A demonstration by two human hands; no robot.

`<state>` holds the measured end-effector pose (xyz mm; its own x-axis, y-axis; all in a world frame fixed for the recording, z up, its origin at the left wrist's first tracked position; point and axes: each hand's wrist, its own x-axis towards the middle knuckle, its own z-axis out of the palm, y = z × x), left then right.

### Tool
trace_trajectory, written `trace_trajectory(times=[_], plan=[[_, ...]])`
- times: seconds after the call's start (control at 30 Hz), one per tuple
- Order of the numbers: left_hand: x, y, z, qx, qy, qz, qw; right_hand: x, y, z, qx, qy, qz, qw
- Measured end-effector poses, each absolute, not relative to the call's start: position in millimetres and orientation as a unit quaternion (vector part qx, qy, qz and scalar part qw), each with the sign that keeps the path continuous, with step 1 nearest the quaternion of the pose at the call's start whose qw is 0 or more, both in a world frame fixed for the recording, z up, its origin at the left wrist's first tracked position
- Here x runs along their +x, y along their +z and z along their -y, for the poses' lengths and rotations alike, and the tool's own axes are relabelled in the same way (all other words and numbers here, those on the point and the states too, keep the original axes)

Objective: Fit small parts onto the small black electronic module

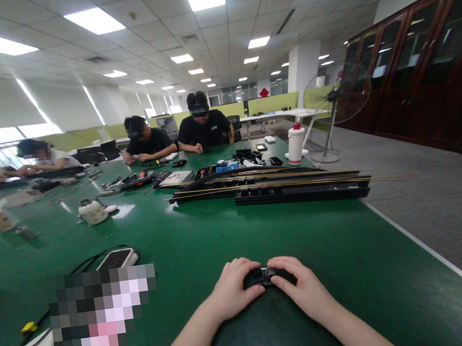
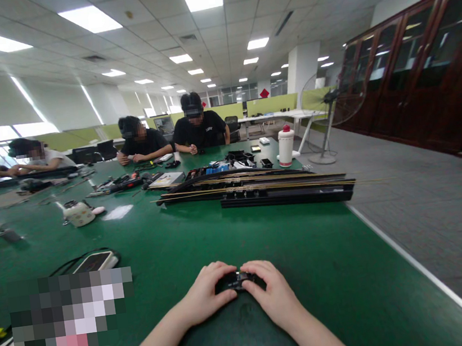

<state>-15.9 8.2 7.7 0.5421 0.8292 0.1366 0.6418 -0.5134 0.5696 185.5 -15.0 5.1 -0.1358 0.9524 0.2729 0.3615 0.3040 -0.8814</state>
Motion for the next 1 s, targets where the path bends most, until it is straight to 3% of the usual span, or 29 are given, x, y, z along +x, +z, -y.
trace_trajectory(times=[0.17, 0.5, 0.73, 1.0], plan=[[-16, 7, -8, 0.847, 0.2, -0.433, 0.233, 184, 9, 18, -0.48, 0.29, 0.74, 0.371], [-15, 5, -8, 0.848, 0.206, -0.434, 0.222, 184, 11, 21, -0.49, 0.235, 0.778, 0.314], [-14, 4, -8, 0.851, 0.201, -0.434, 0.219, 183, 11, 25, -0.483, 0.175, 0.802, 0.304], [-14, 5, -8, 0.852, 0.203, -0.433, 0.214, 183, 9, 24, -0.492, 0.202, 0.791, 0.302]])
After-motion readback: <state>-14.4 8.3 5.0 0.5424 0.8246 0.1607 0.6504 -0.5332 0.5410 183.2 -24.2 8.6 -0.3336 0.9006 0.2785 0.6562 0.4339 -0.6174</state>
